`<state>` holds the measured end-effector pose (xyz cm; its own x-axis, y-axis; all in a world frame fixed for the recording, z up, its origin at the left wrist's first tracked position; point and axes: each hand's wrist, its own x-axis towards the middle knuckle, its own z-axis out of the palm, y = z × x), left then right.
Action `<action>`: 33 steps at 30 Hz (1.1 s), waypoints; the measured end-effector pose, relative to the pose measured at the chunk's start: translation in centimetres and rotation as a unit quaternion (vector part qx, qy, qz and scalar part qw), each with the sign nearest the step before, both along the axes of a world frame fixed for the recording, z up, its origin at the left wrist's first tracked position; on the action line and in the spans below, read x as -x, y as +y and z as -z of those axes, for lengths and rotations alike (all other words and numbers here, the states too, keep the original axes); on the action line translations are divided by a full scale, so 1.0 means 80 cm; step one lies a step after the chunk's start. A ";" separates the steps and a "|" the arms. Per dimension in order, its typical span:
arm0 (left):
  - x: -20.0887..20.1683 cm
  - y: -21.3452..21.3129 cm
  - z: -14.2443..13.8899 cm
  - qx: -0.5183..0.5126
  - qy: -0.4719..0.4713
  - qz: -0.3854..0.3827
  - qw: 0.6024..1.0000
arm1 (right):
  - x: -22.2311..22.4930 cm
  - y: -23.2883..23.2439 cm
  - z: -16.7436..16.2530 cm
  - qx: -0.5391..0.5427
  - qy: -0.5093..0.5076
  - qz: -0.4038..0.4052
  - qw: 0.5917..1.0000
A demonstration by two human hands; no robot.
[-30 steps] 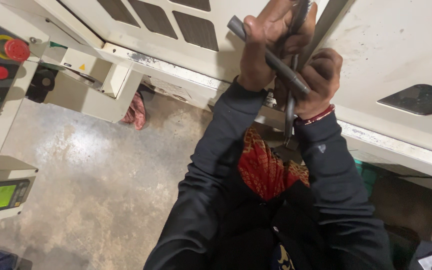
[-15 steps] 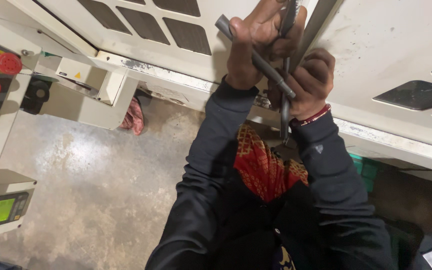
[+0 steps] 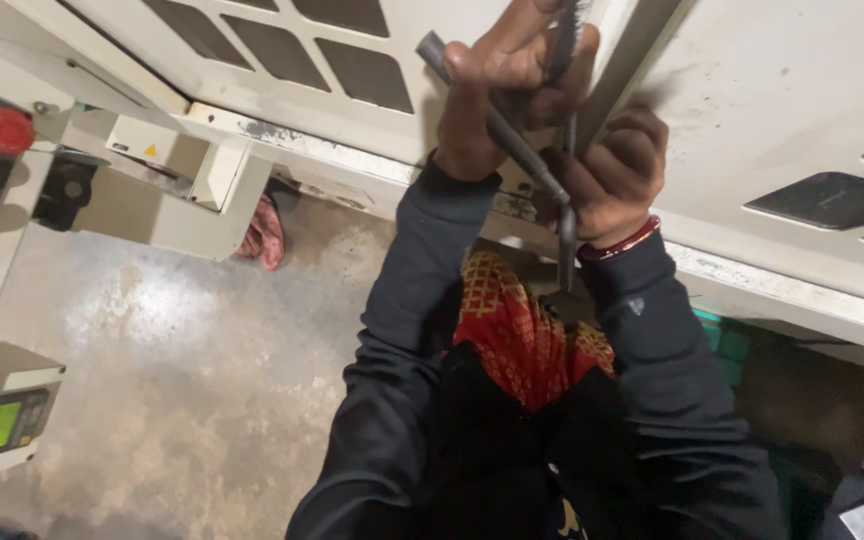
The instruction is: The person sits on the floor and uses a hex key to tighten bolts on a white industrial machine. They repeatedly open and close the machine door to access internal components and adjust fasteners.
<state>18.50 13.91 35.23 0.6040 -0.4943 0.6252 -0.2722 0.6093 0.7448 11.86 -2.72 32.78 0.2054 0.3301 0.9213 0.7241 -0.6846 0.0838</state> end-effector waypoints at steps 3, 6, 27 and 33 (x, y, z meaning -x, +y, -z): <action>-0.003 0.006 0.005 0.021 0.011 0.009 1.000 | 0.002 0.001 -0.002 0.001 -0.004 -0.014 1.000; 0.004 0.017 0.006 0.019 0.025 -0.014 0.999 | 0.003 0.001 -0.002 -0.008 0.000 -0.012 1.000; 0.014 0.028 -0.008 0.078 -0.039 -0.159 0.983 | -0.008 0.002 0.000 -0.016 -0.018 -0.033 0.999; 0.014 0.027 -0.005 0.091 -0.038 -0.161 0.982 | -0.003 0.002 -0.001 -0.018 0.003 -0.030 0.999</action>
<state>17.36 16.10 35.61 0.6585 -0.1622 0.7349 -0.5228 0.6038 0.6018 12.12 -2.54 32.84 0.1908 0.3087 0.9318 0.7647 -0.6420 0.0561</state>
